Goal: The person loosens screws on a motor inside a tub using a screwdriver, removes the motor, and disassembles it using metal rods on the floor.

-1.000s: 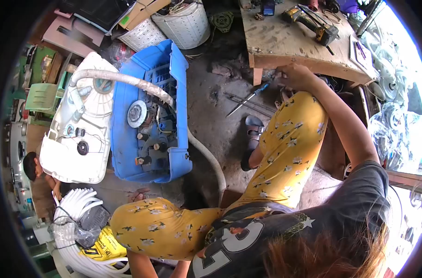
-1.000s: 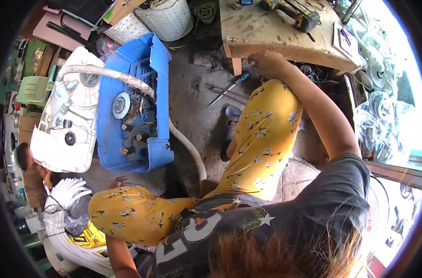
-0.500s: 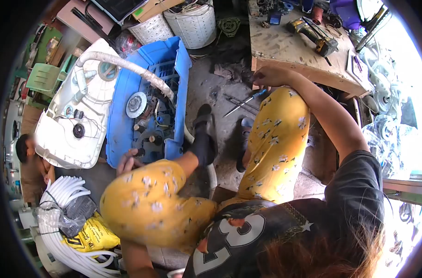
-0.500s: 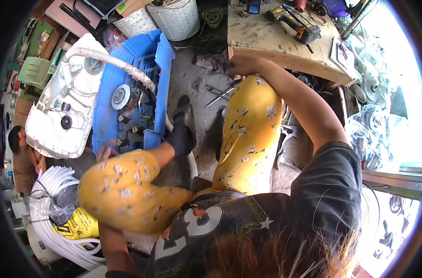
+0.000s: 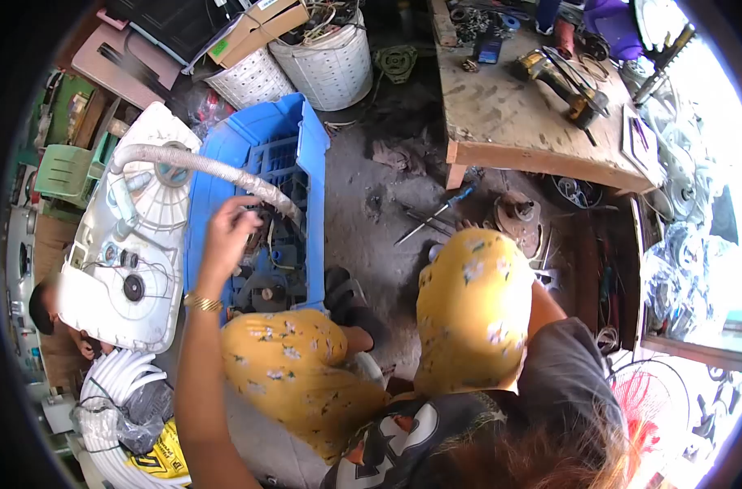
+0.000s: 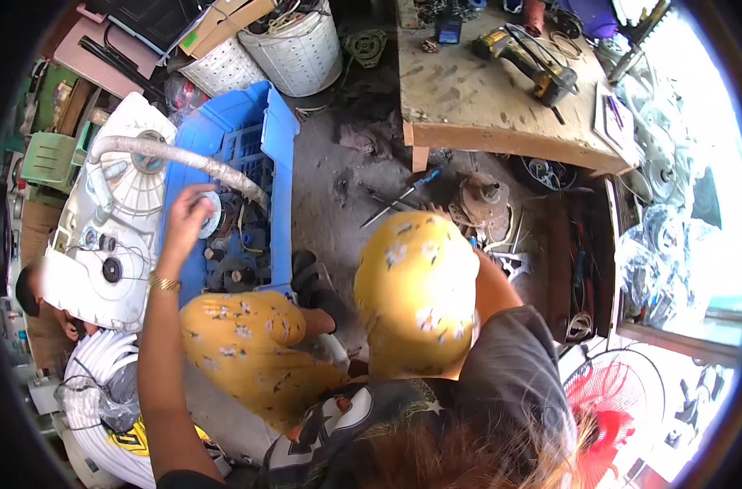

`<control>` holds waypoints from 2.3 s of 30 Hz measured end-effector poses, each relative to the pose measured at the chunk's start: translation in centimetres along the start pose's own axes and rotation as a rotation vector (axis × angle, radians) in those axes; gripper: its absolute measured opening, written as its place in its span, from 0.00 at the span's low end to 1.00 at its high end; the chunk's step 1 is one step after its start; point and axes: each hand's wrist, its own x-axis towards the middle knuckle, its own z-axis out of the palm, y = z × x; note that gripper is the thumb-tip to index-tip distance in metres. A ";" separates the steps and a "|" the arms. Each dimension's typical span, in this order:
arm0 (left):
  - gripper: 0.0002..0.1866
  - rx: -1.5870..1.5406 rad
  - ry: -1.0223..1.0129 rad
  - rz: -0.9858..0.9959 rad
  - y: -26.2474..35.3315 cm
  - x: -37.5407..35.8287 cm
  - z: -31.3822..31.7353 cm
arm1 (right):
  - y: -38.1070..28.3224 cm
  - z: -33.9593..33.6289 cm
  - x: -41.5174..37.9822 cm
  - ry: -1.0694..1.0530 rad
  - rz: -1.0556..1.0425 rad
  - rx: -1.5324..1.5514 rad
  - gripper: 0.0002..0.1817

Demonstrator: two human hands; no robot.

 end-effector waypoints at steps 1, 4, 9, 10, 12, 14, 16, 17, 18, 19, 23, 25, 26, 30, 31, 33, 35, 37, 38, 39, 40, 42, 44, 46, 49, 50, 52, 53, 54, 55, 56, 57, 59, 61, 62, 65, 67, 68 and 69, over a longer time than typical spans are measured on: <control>0.10 0.051 -0.070 0.018 -0.9 1.7 1.8 | -0.1 1.7 -0.1 0.046 0.022 -0.038 0.21; 0.12 0.283 -0.325 -0.016 -1.4 6.1 6.0 | -0.2 2.8 -0.4 0.070 0.009 -0.037 0.23; 0.14 0.347 -0.410 -0.064 -5.6 13.2 12.3 | 0.9 1.8 -1.0 0.009 -0.171 -0.104 0.18; 0.14 0.328 -0.402 -0.072 -7.3 14.4 13.8 | 0.8 1.1 -1.5 -0.038 -0.184 -0.070 0.17; 0.15 0.332 -0.371 -0.056 -10.7 16.7 17.7 | 1.0 0.0 -2.9 -0.019 -0.226 -0.081 0.14; 0.16 0.365 -0.332 -0.014 -14.4 19.5 23.4 | 2.0 -1.1 -4.0 -0.042 -0.249 -0.110 0.11; 0.21 0.508 -0.354 -0.053 -15.0 21.4 27.1 | 1.1 -2.6 -4.5 -0.178 -0.218 -0.038 0.10; 0.25 0.548 -0.383 -0.120 -14.8 22.4 28.8 | 1.1 -3.0 -4.6 -0.238 -0.160 -0.024 0.10; 0.26 0.571 -0.338 -0.110 -13.8 23.1 30.0 | 1.3 -3.4 -4.8 -0.298 -0.101 -0.012 0.10; 0.27 0.590 -0.292 -0.100 -12.2 23.7 31.0 | 1.8 -3.6 -4.9 -0.357 -0.041 -0.004 0.10; 0.26 0.820 0.144 0.283 -13.9 26.4 35.6 | 4.3 -3.3 -6.1 -0.328 0.124 0.020 0.09; 0.23 0.929 0.236 0.409 -15.4 27.5 37.0 | 4.8 -3.2 -6.6 -0.366 0.130 -0.024 0.11; 0.22 0.853 0.180 0.382 -16.1 28.3 37.0 | 4.9 -2.9 -6.8 -0.390 0.147 -0.020 0.11; 0.20 0.112 -0.049 0.010 -17.2 30.6 35.0 | 3.8 -4.9 -6.9 -0.621 0.202 0.013 0.18; 0.23 -0.146 -0.007 -0.130 -15.3 30.8 33.2 | 3.2 -5.6 -7.1 -0.623 0.171 0.001 0.19; 0.32 -0.540 0.173 -0.255 -20.5 32.7 31.9 | 0.1 -10.5 -3.8 -0.700 0.028 0.068 0.23; 0.32 -0.463 0.232 -0.077 -14.7 31.0 27.3 | -1.8 -10.0 -1.2 -0.425 -0.151 0.195 0.13; 0.26 -0.387 0.267 -0.132 -11.4 28.3 23.3 | -3.1 -9.0 3.1 -0.190 -0.309 0.136 0.17; 0.22 -0.457 0.251 0.015 -9.0 26.6 22.0 | -3.1 -7.3 4.8 -0.014 -0.399 0.066 0.19; 0.17 -0.430 0.212 0.062 -6.6 24.6 20.4 | -2.6 -5.0 6.1 -0.001 -0.436 0.038 0.21; 0.12 -0.447 0.289 -0.006 -6.0 22.6 20.0 | -2.0 -2.4 7.2 0.011 -0.471 0.009 0.22; 0.16 -0.520 -0.035 -0.075 -5.1 18.3 18.0 | -1.0 -0.9 8.1 -0.064 -0.507 -0.065 0.24; 0.11 -0.529 -0.312 -0.234 -1.8 13.6 17.9 | 0.1 -0.9 8.3 -0.230 -0.519 -0.165 0.25; 0.11 -0.058 -0.636 -0.375 -2.0 9.4 20.4 | 1.7 -1.0 7.5 -0.266 -0.476 -0.208 0.24; 0.15 0.143 -0.956 -0.322 -2.2 3.6 24.4 | 3.0 -4.2 6.7 -0.395 -0.363 -0.259 0.22; 0.15 0.230 -1.009 -0.344 -3.9 1.3 26.2 | 3.8 -4.9 6.4 -0.424 -0.294 -0.238 0.21; 0.15 0.318 -1.038 -0.335 -7.8 -3.8 29.1 | 5.9 -3.7 5.5 -0.420 -0.165 -0.228 0.18; 0.16 0.318 -1.050 -0.319 -10.1 -5.9 30.1 | 6.0 -3.9 4.5 -0.288 -0.212 -0.178 0.17; 0.16 0.343 -0.944 -0.339 -10.4 -6.1 30.1 | 5.9 -4.3 3.4 -0.153 -0.255 -0.128 0.16; 0.16 0.366 -0.838 -0.358 -10.7 -6.0 30.1 | 5.9 -5.0 2.3 -0.018 -0.297 -0.078 0.15; 0.17 0.387 -0.736 -0.379 -10.8 -5.9 30.1 | 4.7 -7.6 1.7 -0.052 -0.292 0.055 0.14; 0.24 0.355 -0.613 -0.428 -10.7 -4.8 30.0 | 3.7 -10.4 0.7 -0.073 -0.255 0.161 0.16; 0.34 0.543 -0.262 -0.489 -12.6 -3.7 31.3 | 2.7 -14.3 -1.7 0.096 -0.104 0.234 0.21; 0.41 0.571 -0.219 -0.552 -15.7 -2.5 32.8 | 3.4 -15.9 -4.0 0.430 0.151 0.247 0.29; 0.45 0.587 -0.199 -0.583 -16.2 -1.9 32.9 | 4.4 -16.3 -4.9 0.520 0.259 0.269 0.33; 0.45 0.579 -0.115 -0.766 -15.5 -0.2 34.4 | 7.1 -14.9 -7.0 0.624 0.554 0.312 0.38; 0.40 0.602 0.041 -0.701 -15.8 0.4 35.2 | 7.4 -14.2 -8.1 0.681 0.490 0.343 0.31; 0.38 0.606 0.114 -0.642 -16.6 0.7 35.2 | 7.1 -14.2 -8.5 0.666 0.438 0.347 0.29; 0.36 0.611 0.183 -0.583 -17.5 1.0 35.1 | 6.7 -14.1 -8.8 0.648 0.389 0.351 0.26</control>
